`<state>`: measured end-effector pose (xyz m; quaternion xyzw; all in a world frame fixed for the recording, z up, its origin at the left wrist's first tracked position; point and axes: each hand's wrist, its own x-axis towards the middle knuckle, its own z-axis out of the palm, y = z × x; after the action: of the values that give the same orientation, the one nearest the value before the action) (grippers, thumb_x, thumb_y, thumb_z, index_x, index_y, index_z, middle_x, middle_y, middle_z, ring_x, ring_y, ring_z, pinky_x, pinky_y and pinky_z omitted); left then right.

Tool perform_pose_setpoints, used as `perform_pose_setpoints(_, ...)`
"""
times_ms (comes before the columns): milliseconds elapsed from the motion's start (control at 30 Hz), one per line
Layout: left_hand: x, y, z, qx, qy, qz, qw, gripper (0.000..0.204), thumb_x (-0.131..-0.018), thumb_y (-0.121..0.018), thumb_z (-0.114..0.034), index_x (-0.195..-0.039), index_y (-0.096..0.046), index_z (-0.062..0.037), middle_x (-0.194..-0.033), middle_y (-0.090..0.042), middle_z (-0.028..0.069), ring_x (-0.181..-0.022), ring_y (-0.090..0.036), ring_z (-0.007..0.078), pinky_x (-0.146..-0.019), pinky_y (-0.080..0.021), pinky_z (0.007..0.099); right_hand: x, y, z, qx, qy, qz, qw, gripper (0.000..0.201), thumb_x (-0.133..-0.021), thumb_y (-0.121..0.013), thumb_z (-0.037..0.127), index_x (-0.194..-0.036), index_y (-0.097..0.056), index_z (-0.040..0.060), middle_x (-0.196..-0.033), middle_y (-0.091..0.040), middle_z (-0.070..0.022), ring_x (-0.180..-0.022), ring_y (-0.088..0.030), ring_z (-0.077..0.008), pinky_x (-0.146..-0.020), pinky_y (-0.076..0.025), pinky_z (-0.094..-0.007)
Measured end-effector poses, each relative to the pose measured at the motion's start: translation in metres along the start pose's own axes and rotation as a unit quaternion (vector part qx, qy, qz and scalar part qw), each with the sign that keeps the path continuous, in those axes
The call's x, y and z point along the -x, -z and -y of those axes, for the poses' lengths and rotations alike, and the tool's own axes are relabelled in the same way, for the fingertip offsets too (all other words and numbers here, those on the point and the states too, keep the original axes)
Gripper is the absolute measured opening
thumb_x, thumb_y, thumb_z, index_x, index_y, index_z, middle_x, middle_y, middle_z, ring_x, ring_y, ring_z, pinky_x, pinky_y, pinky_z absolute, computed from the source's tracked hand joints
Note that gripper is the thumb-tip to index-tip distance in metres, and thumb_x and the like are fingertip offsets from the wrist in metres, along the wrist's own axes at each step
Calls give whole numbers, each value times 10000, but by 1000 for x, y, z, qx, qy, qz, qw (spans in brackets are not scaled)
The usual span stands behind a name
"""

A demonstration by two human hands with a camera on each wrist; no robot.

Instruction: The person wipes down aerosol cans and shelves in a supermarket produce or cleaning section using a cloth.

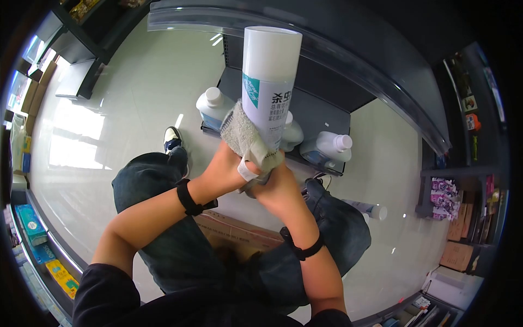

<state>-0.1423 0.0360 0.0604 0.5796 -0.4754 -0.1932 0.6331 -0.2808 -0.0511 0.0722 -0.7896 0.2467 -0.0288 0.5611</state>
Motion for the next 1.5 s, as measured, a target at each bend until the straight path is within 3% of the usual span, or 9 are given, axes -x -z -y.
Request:
perform_pose_setpoints(167, 1, 0, -1, 45, 10, -28, 999, 765, -767, -834, -235, -1410, -502, 9, -1357, -595, 168, -1266, -579, 320, -1088, -442, 423, 3, 23, -2, 58, 28, 69, 996, 770, -801, -791, 101, -1462, -406, 7, -1348, -601, -238, -1307, -578, -310, -1080, -461, -403)
perform_pose_setpoints(233, -2, 1, -1, -90, -124, -57, 987, 818, -732, -862, -338, -1387, -519, 13, -1361, -572, 225, -1257, -554, 386, -1070, -444, 454, 8, 48, 12, 33, 48, 42, 997, 775, -834, -741, 50, -1511, -365, 13, -1388, -565, -213, -1335, -540, -297, -1138, -398, -414)
perform_pose_setpoints(333, 2, -2, 0, -169, -142, 3, 975, 788, -740, -856, -304, -1404, -533, -30, -1416, -557, 181, -1274, -535, 398, -1082, -440, 471, 14, 58, 10, -326, 140, -53, 934, 752, -909, -715, 43, -1541, -314, -26, -1471, -493, -140, -1340, -513, -276, -1160, -353, -417)
perform_pose_setpoints(667, 4, -5, -13, -162, -173, 15, 971, 787, -740, -844, -301, -1420, -529, -63, -1343, -596, 167, -1220, -570, 395, -1028, -484, 455, 18, 50, 17, -158, 220, -215, 938, 724, -965, -700, 377, -1474, -407, -47, -1384, -574, -229, -1270, -587, -340, -1112, -422, -468)
perform_pose_setpoints(1000, 6, 0, 1, -29, 25, 47, 998, 763, -753, -859, -261, -1394, -523, -21, -1263, -630, 200, -1182, -603, 388, -1005, -495, 438, 26, 112, 15, -339, 223, -369, 836, 822, -1016, -476, 612, -1540, -294, 5, -1410, -533, -281, -1291, -547, -467, -1113, -410, -570)
perform_pose_setpoints(1033, 7, -1, -4, 35, 91, 55, 994, 802, -784, -873, -182, -1450, -458, -15, -1355, -591, 129, -1284, -557, 230, -1099, -444, 384, 28, 114, 14, -336, 221, -372, 836, 822, -1016, -476, 612, -1540, -294, 5, -1410, -533, -281, -1291, -547, -467, -1113, -410, -570)
perform_pose_setpoints(1167, 6, 3, -17, 55, 227, 69, 970, 696, -832, -834, -142, -1415, -479, -5, -1247, -643, 81, -1145, -620, 163, -1002, -515, 341, 29, 115, 9, -360, 219, -375, 826, 793, -1024, -473, 593, -1544, -291, 22, -1433, -513, -277, -1327, -518, -465, -1126, -395, -568)
perform_pose_setpoints(1267, 11, -7, -4, 44, 208, 2, 977, 669, -806, -829, -141, -1386, -528, 5, -1226, -685, 182, -1171, -665, 335, -1006, -512, 389, 29, 107, 6, -343, 226, -370, 833, 770, -1030, -469, 579, -1543, -300, 31, -1456, -498, -273, -1355, -496, -461, -1137, -384, -567)
perform_pose_setpoints(1500, 19, -6, -4, -91, 167, -60, 980, 539, -824, -788, -90, -1315, -587, 7, -1157, -720, 202, -1111, -690, 373, -958, -538, 402, 24, 96, 9, -307, 247, -348, 850, 771, -1030, -472, 576, -1536, -301, 19, -1433, -517, -272, -1331, -517, -460, -1133, -395, -554)
